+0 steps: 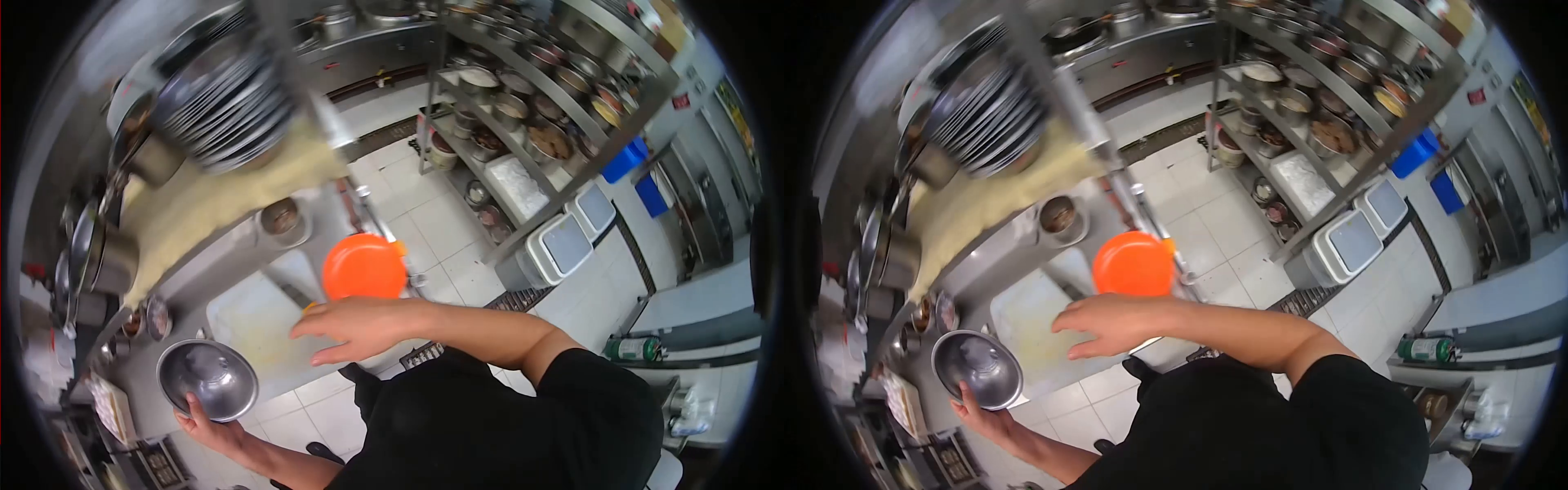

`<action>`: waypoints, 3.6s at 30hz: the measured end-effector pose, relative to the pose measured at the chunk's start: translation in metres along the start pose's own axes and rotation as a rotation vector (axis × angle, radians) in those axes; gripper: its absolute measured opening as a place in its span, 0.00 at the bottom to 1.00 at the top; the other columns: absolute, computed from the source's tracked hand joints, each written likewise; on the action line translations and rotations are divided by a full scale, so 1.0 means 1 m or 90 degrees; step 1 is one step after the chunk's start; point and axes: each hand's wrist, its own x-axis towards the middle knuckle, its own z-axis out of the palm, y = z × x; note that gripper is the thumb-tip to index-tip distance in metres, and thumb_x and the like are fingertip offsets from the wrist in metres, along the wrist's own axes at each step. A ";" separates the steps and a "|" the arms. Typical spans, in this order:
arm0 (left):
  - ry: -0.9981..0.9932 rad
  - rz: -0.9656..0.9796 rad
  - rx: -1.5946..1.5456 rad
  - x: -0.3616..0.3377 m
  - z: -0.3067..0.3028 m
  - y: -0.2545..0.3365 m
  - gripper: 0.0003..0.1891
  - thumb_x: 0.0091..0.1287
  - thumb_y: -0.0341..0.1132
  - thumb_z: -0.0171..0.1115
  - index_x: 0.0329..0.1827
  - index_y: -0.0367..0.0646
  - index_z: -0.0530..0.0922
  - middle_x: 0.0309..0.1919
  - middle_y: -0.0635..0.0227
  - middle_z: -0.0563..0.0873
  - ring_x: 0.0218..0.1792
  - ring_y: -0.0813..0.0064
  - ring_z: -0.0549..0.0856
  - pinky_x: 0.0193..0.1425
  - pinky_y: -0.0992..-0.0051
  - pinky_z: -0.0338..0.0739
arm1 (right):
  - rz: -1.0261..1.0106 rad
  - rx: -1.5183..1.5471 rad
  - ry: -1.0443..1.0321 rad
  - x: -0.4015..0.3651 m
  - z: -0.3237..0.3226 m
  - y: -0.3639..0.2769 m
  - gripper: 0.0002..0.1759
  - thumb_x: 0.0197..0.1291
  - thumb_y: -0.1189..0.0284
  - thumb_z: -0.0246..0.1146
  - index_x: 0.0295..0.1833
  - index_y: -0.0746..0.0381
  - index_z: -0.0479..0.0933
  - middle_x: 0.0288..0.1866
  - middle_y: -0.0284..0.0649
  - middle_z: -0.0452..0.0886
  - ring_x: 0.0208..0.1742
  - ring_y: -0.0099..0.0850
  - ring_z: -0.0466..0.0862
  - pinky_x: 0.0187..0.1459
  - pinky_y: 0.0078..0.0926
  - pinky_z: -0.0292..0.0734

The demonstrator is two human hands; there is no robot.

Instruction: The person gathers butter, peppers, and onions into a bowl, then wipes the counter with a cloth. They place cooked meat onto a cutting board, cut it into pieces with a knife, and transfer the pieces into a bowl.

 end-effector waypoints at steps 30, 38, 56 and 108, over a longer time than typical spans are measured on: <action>-0.820 -0.067 0.150 -0.297 0.619 -0.118 0.25 0.73 0.30 0.73 0.27 0.50 0.61 0.22 0.85 0.63 0.27 0.90 0.59 0.29 0.79 0.54 | 0.950 -0.657 0.428 -0.661 -0.575 0.177 0.19 0.68 0.57 0.66 0.51 0.62 0.85 0.45 0.48 0.89 0.44 0.42 0.88 0.46 0.38 0.82; -0.909 -0.099 0.212 -0.340 0.640 -0.167 0.24 0.71 0.27 0.71 0.26 0.48 0.61 0.22 0.83 0.63 0.27 0.89 0.60 0.28 0.78 0.56 | 0.827 -0.497 0.336 -0.690 -0.617 0.215 0.14 0.64 0.61 0.65 0.46 0.60 0.86 0.37 0.42 0.87 0.33 0.33 0.85 0.35 0.35 0.80; -0.854 -0.291 0.243 -0.495 0.615 -0.122 0.22 0.70 0.30 0.72 0.25 0.50 0.65 0.20 0.82 0.69 0.21 0.89 0.64 0.22 0.78 0.58 | 0.464 -0.424 0.605 -0.718 -0.540 0.104 0.19 0.62 0.73 0.70 0.59 0.63 0.85 0.35 0.44 0.89 0.30 0.33 0.88 0.37 0.31 0.85; -0.623 -0.363 -0.133 -0.049 0.835 -0.279 0.12 0.69 0.23 0.62 0.30 0.52 0.72 0.25 0.80 0.80 0.19 0.92 0.70 0.20 0.85 0.60 | 0.907 -0.441 0.282 -0.378 -0.759 0.275 0.15 0.59 0.71 0.70 0.52 0.59 0.87 0.44 0.43 0.92 0.42 0.38 0.92 0.45 0.37 0.86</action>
